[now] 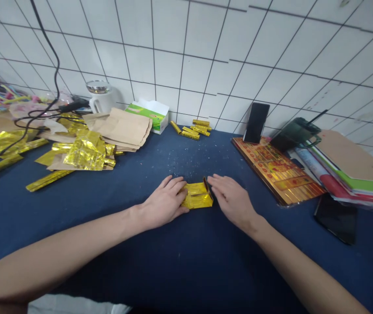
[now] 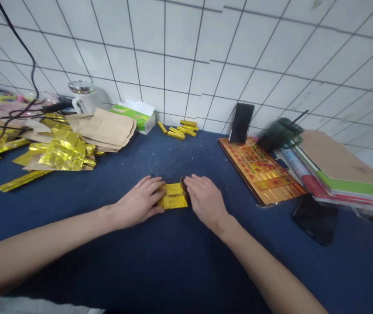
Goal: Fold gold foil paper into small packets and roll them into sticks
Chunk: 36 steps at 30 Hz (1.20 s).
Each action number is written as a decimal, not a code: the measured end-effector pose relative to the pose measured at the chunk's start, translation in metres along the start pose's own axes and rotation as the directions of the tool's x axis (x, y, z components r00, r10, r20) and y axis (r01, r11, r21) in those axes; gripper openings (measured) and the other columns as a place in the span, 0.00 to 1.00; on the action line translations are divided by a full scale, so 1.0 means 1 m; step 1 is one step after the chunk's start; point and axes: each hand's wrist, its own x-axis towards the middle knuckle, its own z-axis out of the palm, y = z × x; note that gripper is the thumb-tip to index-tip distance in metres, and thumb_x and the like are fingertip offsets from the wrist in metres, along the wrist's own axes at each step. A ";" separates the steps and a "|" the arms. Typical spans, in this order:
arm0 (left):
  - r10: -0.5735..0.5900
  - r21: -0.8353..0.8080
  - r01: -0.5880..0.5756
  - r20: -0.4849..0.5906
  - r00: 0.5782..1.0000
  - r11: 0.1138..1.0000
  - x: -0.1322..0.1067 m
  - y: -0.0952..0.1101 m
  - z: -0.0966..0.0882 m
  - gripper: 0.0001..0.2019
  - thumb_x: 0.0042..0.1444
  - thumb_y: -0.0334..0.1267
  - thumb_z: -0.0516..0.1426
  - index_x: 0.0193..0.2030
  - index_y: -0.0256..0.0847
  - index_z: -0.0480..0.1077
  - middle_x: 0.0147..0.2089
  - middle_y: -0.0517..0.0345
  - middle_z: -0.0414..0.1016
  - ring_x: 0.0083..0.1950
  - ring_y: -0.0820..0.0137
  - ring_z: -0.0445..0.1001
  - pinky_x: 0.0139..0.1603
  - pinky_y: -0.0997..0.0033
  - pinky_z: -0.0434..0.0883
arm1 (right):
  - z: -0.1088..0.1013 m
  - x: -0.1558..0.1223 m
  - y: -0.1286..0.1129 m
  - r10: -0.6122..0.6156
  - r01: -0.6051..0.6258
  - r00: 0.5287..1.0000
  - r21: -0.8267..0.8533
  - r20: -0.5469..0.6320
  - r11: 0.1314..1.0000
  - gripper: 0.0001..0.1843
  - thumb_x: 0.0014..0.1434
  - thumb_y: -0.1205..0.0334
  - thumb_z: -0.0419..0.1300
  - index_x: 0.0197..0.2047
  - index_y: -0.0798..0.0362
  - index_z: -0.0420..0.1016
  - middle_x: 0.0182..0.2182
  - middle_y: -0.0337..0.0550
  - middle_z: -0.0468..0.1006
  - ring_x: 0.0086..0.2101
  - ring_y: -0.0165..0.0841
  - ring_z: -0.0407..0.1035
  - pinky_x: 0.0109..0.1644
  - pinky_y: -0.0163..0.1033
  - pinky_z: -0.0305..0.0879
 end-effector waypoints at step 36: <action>0.095 -0.132 -0.067 0.218 0.971 0.989 -0.013 0.012 0.001 0.48 0.49 0.66 0.45 0.66 0.31 0.35 0.67 0.40 0.38 0.67 0.50 0.31 0.61 0.43 0.38 | 0.015 -0.009 -0.019 -0.091 0.186 0.901 -0.188 0.424 0.964 0.21 0.62 0.69 0.42 0.56 0.61 0.63 0.58 0.56 0.60 0.58 0.43 0.53 0.59 0.61 0.46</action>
